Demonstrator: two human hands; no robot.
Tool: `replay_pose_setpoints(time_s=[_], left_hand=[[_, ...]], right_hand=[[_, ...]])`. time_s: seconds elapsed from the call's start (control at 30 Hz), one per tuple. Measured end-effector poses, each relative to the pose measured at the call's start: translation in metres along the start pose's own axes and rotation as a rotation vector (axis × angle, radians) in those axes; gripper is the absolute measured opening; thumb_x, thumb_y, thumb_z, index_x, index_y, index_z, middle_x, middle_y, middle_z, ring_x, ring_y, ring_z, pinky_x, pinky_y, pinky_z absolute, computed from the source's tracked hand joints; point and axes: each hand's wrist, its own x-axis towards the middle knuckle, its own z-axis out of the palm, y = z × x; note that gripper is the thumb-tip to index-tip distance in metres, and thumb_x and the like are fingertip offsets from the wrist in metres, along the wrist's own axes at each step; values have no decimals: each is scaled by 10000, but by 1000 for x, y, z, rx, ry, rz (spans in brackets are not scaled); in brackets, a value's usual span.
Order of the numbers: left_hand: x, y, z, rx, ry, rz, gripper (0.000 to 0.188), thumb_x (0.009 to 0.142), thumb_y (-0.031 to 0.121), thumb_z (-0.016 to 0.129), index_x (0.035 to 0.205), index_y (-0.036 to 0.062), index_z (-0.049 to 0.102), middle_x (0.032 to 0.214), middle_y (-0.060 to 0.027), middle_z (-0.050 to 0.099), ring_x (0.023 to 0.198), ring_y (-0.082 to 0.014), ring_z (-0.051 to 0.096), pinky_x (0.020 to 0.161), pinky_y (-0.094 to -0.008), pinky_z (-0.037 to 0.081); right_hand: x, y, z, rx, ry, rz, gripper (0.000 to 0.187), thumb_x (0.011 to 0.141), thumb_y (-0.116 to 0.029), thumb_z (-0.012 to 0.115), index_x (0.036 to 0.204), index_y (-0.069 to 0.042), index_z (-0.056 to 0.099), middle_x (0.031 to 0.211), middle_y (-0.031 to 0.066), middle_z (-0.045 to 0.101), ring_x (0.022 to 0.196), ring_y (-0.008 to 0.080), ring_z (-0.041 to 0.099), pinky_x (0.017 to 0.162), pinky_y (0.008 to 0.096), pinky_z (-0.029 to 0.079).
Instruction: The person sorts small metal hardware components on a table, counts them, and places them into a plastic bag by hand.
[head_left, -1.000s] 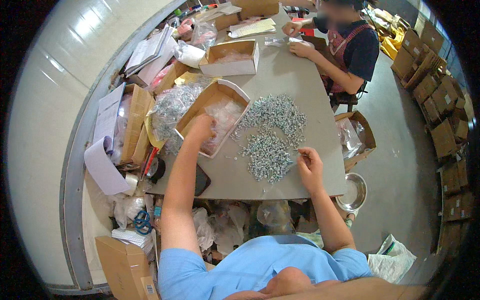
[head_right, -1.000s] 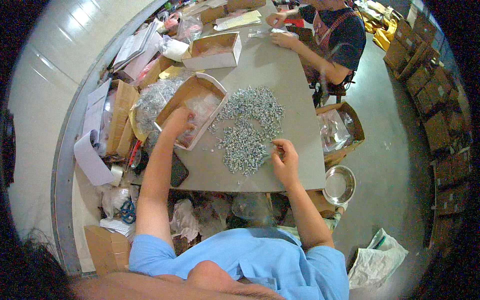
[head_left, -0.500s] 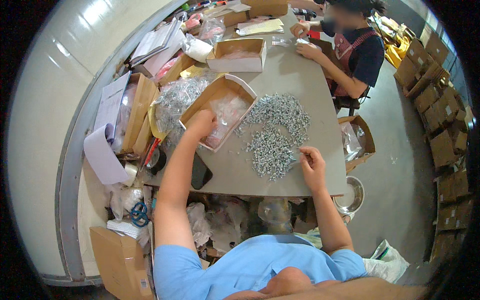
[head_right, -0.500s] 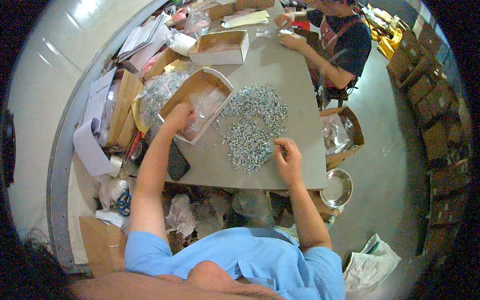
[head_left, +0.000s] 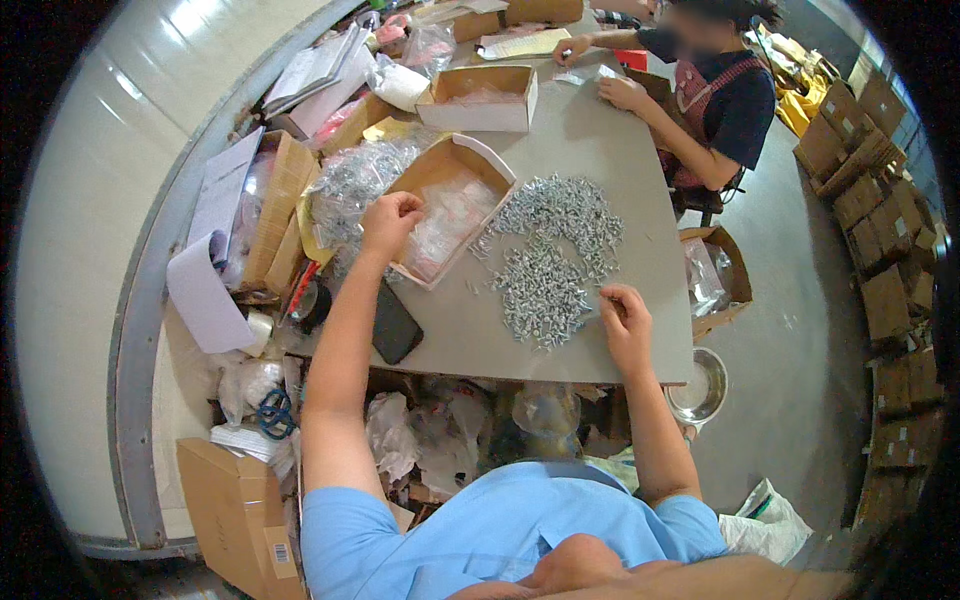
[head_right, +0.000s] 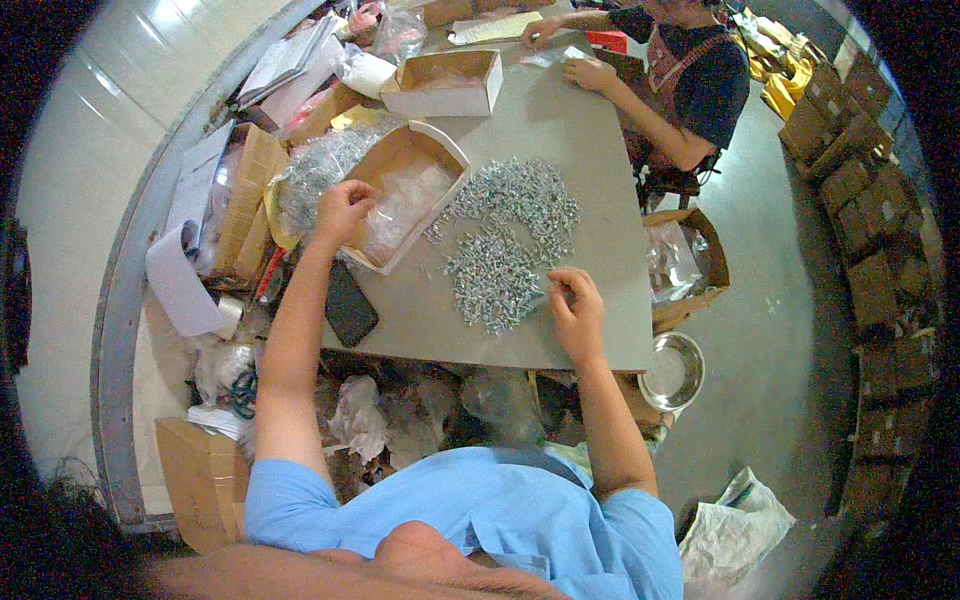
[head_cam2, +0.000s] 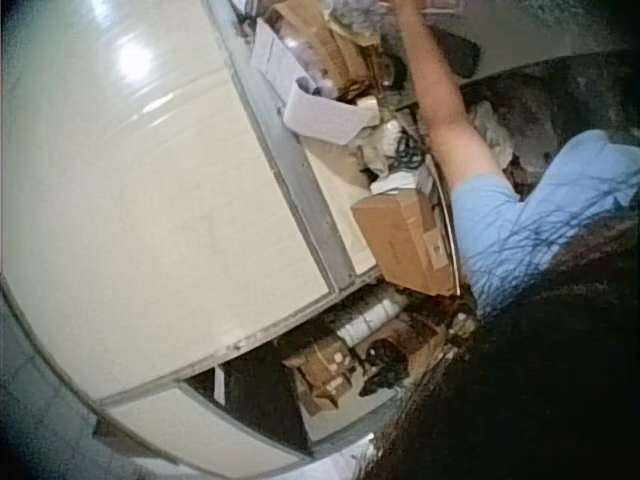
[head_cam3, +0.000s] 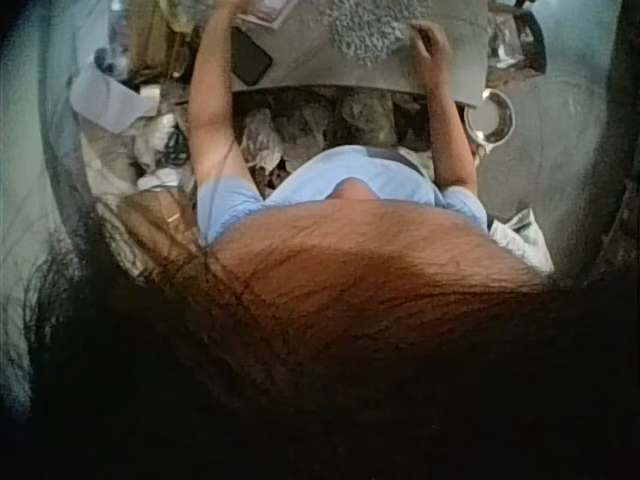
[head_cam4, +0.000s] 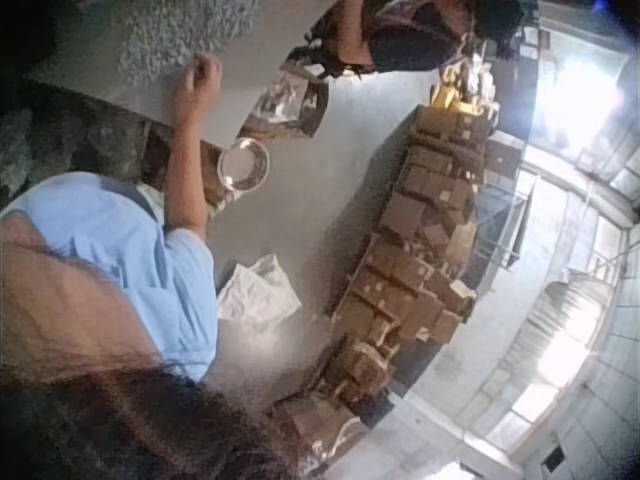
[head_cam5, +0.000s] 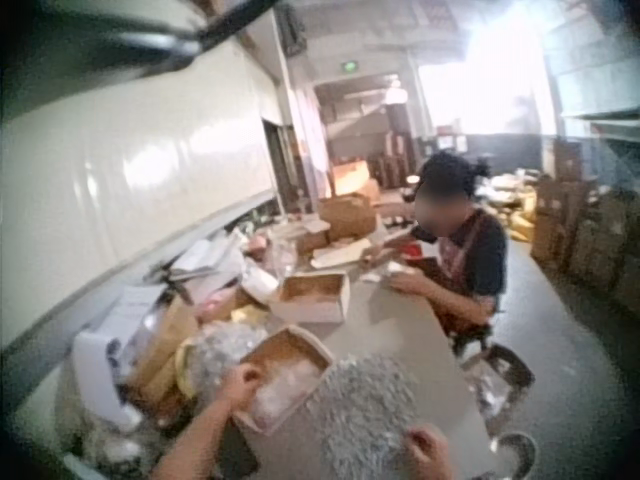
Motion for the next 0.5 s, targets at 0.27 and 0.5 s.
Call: replay_pose_setpoints(time_s=[0.27, 0.5], left_hand=[[-122, 64, 2, -195, 65, 168, 167, 835, 120, 649, 919, -18, 688, 681, -59, 625, 620, -125, 566, 581, -262, 445], [-267, 37, 56, -680, -250, -409, 108, 836, 115, 680, 799, 17, 654, 682, 24, 607, 623, -51, 530, 574, -213, 430]], right_hand=[[-40, -35, -18, -577, -344, -40, 283, 773, -33, 604, 1055, -15, 597, 1083, 152, 540, 957, 321, 531, 867, 389, 442], [-36, -33, 32, -618, -449, -165, 505, 738, -100, 669, 1218, -31, 527, 1184, 164, 486, 1101, 349, 453, 958, 416, 390]])
